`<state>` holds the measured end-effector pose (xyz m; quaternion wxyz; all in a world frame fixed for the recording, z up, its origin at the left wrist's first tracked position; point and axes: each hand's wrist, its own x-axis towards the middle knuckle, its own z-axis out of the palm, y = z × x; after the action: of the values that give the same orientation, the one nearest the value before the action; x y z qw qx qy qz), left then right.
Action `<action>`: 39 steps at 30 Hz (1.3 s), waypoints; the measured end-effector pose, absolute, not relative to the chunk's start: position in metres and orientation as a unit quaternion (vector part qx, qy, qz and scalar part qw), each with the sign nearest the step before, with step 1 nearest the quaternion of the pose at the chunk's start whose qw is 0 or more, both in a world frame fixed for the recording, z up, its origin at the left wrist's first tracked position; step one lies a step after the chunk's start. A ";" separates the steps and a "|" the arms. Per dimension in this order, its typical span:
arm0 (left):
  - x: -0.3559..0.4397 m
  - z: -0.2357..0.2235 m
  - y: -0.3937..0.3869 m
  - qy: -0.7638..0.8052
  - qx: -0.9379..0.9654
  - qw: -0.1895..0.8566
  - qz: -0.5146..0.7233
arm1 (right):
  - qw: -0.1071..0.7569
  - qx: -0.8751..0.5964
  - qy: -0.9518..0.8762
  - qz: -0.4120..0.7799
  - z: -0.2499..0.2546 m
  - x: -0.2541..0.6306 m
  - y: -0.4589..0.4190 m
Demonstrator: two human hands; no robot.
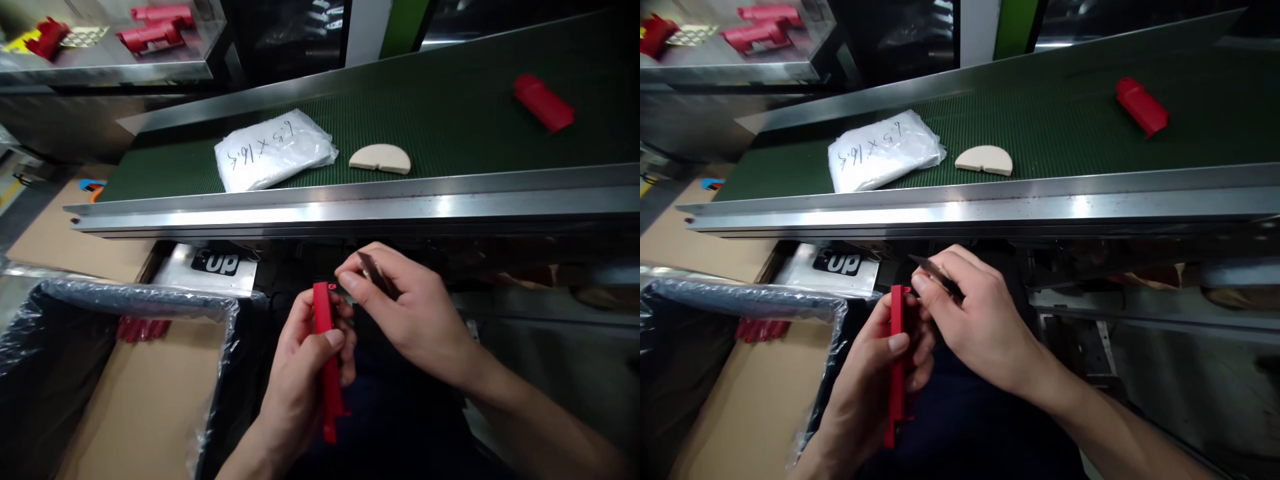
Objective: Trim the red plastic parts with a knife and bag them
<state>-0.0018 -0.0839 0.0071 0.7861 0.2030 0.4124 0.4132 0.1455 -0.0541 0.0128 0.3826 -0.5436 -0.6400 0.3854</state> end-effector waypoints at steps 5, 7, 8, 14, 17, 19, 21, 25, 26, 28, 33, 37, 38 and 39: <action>-0.007 0.004 -0.078 0.447 0.243 0.758 0.408 | 0.412 -0.545 -0.638 0.355 0.011 0.155 -0.054; -0.008 0.002 -0.076 0.460 0.260 0.749 0.400 | 0.391 -0.527 -0.680 0.327 0.012 0.159 -0.055; -0.009 0.002 -0.076 0.465 0.267 0.745 0.397 | 0.378 -0.516 -0.706 0.305 0.013 0.161 -0.057; -0.010 0.006 -0.076 0.493 0.280 0.726 0.389 | 0.321 -0.450 -0.819 0.150 0.011 0.166 -0.066; -0.011 0.011 -0.076 0.497 0.282 0.725 0.386 | 0.302 -0.437 -0.842 0.098 0.011 0.167 -0.066; -0.011 0.013 -0.077 0.501 0.284 0.722 0.383 | 0.298 -0.432 -0.847 0.084 0.012 0.166 -0.066; -0.010 0.015 -0.077 0.507 0.289 0.717 0.381 | 0.299 -0.429 -0.848 0.082 0.013 0.165 -0.065; -0.010 0.017 -0.078 0.520 0.284 0.714 0.372 | 0.319 -0.427 -0.843 0.076 0.012 0.163 -0.064; -0.010 0.017 -0.078 0.520 0.283 0.716 0.371 | 0.323 -0.425 -0.843 0.074 0.011 0.163 -0.064; -0.010 0.017 -0.077 0.515 0.286 0.719 0.369 | 0.328 -0.420 -0.843 0.069 0.010 0.164 -0.063; -0.012 0.012 -0.078 0.506 0.305 0.726 0.353 | 0.330 -0.414 -0.846 0.055 0.007 0.168 -0.062; -0.015 0.006 -0.082 0.493 0.296 0.739 0.351 | 0.326 -0.413 -0.849 0.049 0.005 0.170 -0.063; -0.015 0.005 -0.083 0.487 0.290 0.743 0.355 | 0.329 -0.412 -0.848 0.055 0.005 0.170 -0.063; -0.015 0.005 -0.084 0.478 0.283 0.750 0.359 | 0.337 -0.412 -0.844 0.064 0.006 0.171 -0.064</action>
<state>-0.0152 -0.0841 0.0047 0.7499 0.2828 0.4783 0.3589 0.1706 -0.0639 0.0056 0.3366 -0.4123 -0.8442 0.0642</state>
